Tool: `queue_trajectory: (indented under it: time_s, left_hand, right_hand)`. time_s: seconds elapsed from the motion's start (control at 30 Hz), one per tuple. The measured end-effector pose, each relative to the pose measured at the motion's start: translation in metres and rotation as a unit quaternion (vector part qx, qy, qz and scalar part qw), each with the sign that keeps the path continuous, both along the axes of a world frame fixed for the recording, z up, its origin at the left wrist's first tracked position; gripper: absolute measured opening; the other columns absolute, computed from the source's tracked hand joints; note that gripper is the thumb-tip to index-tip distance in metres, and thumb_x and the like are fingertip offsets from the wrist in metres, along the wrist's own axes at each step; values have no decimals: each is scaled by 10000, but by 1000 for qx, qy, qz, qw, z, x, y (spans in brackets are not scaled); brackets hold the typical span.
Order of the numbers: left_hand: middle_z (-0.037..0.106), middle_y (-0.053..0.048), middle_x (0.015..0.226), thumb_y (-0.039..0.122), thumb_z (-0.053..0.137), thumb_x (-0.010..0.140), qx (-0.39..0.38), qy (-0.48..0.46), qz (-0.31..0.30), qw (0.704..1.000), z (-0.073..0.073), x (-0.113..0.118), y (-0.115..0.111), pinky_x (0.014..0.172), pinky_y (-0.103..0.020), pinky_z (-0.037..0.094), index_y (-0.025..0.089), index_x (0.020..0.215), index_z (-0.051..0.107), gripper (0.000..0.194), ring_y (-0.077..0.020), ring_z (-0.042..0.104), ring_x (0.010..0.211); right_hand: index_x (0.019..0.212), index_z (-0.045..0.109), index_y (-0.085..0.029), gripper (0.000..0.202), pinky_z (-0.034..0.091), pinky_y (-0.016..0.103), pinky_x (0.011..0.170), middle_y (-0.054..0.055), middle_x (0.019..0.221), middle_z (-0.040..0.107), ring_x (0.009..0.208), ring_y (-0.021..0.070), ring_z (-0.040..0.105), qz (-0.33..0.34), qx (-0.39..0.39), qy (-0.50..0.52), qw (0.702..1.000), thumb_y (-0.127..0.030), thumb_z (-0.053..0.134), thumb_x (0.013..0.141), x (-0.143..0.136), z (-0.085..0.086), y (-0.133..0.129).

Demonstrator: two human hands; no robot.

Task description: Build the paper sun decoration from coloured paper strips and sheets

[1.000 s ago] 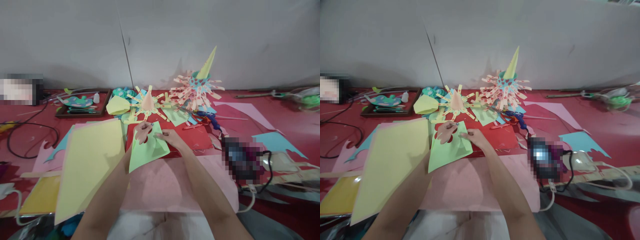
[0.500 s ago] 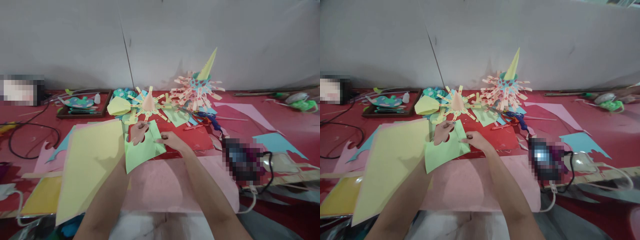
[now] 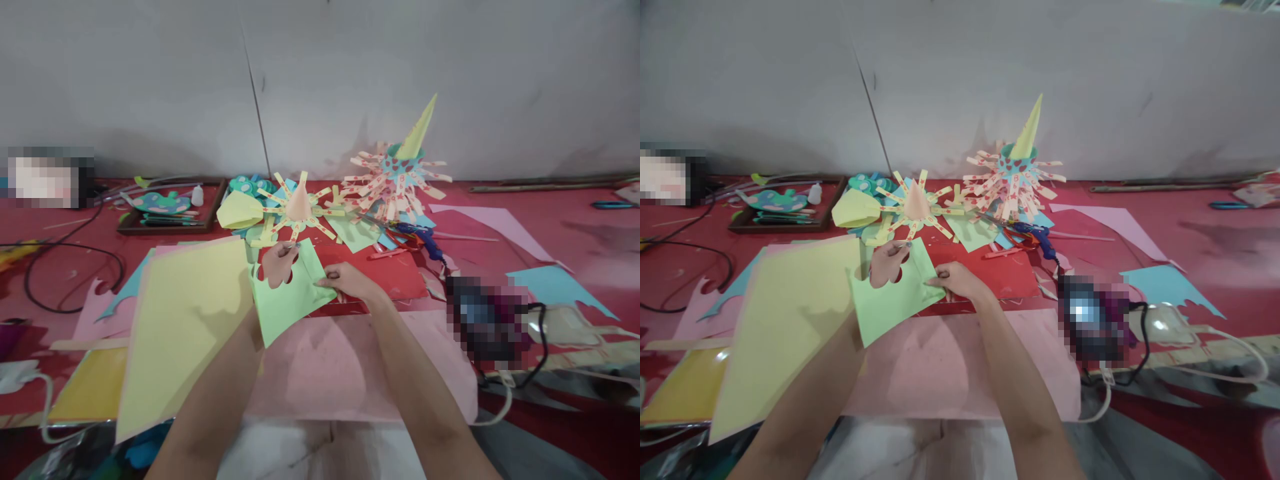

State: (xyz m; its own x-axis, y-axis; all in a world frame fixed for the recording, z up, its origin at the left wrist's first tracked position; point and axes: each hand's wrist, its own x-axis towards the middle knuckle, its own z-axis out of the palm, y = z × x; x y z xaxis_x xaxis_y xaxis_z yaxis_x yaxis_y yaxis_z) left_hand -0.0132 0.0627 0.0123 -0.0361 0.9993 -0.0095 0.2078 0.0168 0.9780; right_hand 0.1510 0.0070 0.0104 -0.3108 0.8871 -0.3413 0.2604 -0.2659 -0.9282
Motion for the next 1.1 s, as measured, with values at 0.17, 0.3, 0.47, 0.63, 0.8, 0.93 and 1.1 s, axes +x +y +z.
queue_trajectory:
  time_s: [0.17, 0.3, 0.47, 0.63, 0.8, 0.93, 1.1]
  left_hand:
    - [604, 3, 630, 326, 590, 665, -13, -16, 29, 999, 2, -1, 0, 502, -217, 400, 185, 696, 591, 144, -105, 511, 538]
    - [572, 23, 567, 276, 591, 674, -28, 2, 68, 997, 6, -5, 5, 485, -212, 384, 180, 692, 603, 98, -96, 493, 498]
    - [590, 12, 588, 234, 618, 667, -42, -28, 93, 994, 9, -6, 10, 571, -230, 432, 173, 700, 612, 70, -110, 521, 560]
    - [554, 36, 558, 213, 611, 663, -59, -113, 111, 986, 3, -12, 17, 633, -246, 468, 185, 647, 577, 47, -100, 526, 557]
    - [597, 20, 626, 258, 634, 658, -45, -208, 54, 976, -2, -12, 12, 686, -286, 506, 188, 682, 572, 96, -115, 580, 607]
    - [635, -8, 653, 285, 660, 636, -82, -185, -48, 978, 0, -9, 7, 692, -317, 529, 174, 732, 579, 168, -150, 623, 637]
    - [556, 41, 562, 322, 628, 672, -99, -89, -59, 989, -2, -12, 10, 595, -268, 518, 180, 794, 614, 188, -98, 538, 497]
  right_hand:
    - [622, 485, -180, 324, 378, 206, 406, -58, 456, 520, 380, 90, 505, 34, -2, 1, 999, -443, 672, 648, 3, 0, -1]
    - [601, 459, -178, 320, 291, 189, 360, -32, 520, 598, 324, 38, 399, 62, 2, -26, 998, -429, 632, 697, 6, 0, -2]
    - [602, 447, -188, 312, 349, 201, 400, -33, 492, 577, 353, 63, 444, 40, 12, -22, 999, -429, 607, 720, 5, -2, -1]
    - [677, 518, -186, 290, 419, 221, 512, -25, 546, 558, 509, 104, 540, -67, 68, 2, 995, -464, 551, 751, 4, -4, 2]
    - [638, 527, -180, 356, 350, 222, 520, -50, 512, 401, 514, 94, 410, -251, 185, -47, 949, -516, 500, 751, 11, -8, 10]
    - [739, 582, -156, 384, 355, 241, 556, -19, 572, 500, 574, 125, 445, -342, 180, -50, 921, -525, 481, 723, 22, -14, 16]
    - [751, 595, -155, 377, 389, 256, 653, 18, 700, 599, 693, 161, 512, -272, 156, -66, 947, -517, 509, 691, 33, -16, 18]
